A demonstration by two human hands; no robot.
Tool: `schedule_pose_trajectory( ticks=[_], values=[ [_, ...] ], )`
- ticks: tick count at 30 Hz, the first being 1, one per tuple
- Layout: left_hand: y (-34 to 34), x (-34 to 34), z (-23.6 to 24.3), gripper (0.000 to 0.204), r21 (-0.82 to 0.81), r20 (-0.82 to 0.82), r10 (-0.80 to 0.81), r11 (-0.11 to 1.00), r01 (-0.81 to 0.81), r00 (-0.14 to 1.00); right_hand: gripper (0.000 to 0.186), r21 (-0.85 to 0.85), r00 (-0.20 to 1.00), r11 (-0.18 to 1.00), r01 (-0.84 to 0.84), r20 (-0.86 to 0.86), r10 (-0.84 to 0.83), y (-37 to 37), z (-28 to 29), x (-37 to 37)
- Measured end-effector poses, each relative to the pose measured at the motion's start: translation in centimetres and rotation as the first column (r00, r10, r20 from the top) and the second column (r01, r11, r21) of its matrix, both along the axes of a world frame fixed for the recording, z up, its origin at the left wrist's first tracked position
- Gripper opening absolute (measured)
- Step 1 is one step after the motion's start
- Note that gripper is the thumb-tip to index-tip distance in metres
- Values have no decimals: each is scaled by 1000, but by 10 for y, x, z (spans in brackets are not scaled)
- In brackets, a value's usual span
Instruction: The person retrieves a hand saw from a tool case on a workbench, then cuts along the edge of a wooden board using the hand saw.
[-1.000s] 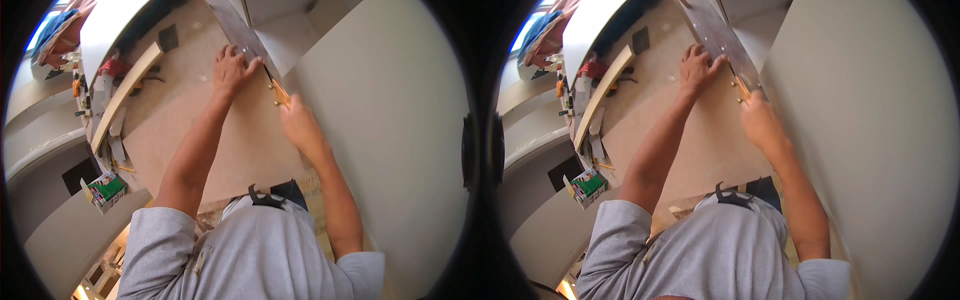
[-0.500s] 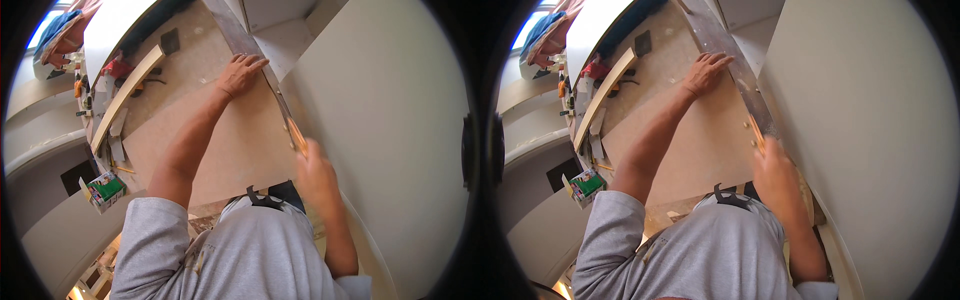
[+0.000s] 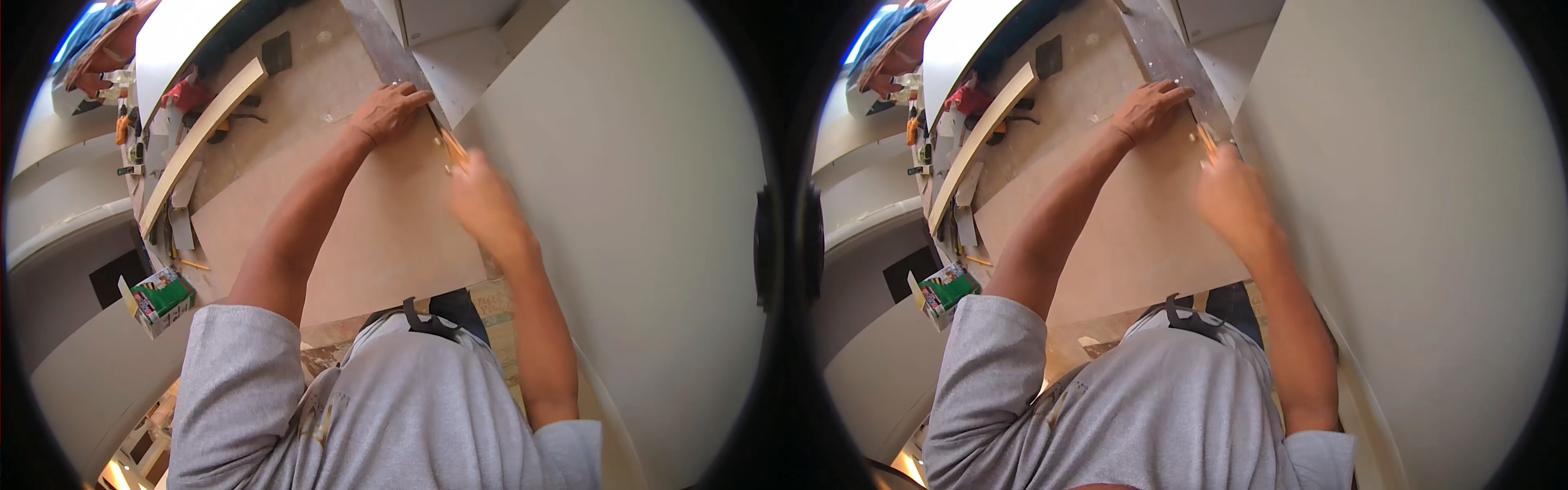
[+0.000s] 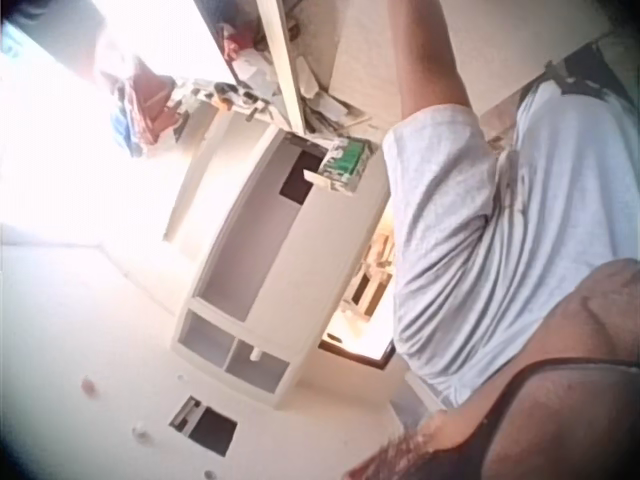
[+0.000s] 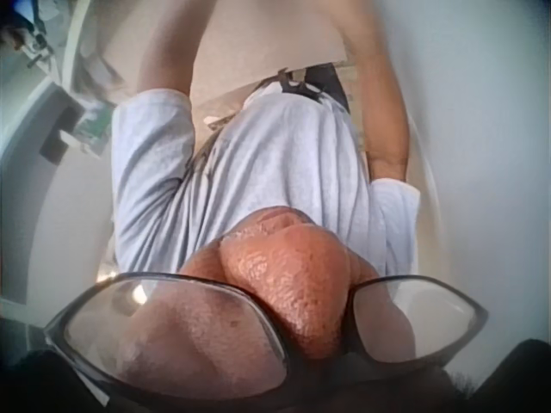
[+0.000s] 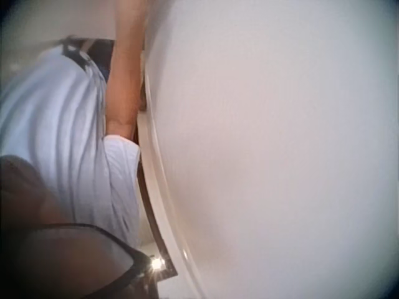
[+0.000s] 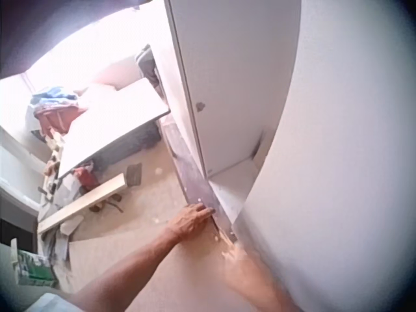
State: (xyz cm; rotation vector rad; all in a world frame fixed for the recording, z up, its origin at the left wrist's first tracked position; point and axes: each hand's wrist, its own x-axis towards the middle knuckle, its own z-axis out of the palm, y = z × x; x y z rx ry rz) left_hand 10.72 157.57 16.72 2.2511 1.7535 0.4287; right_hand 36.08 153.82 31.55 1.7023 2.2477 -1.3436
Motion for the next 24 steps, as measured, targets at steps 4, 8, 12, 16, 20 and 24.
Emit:
schedule_pose_trajectory(
  ticks=[4,8,12,16,20,24],
  values=[
    [2,-6,-5,45,10,23,-38,999,38,999,32,-189,977,982,32,213,9,-58,82,63],
    [3,-7,-8,45,4,41,-32,999,32,999,28,-130,986,990,45,167,-23,-54,74,51],
    [3,-4,-6,41,34,29,-23,999,22,999,32,10,994,998,-60,88,59,20,-29,-22],
    [4,-4,-4,39,-28,13,-4,1000,4,1000,32,80,999,996,-40,-11,41,22,-40,-18],
    [3,-5,-8,39,46,52,-11,999,9,999,30,-168,983,983,69,181,-38,-47,47,53],
    [2,-7,-10,39,12,61,-18,1000,17,998,28,-175,984,983,50,177,-18,-61,66,64]
  ],
)
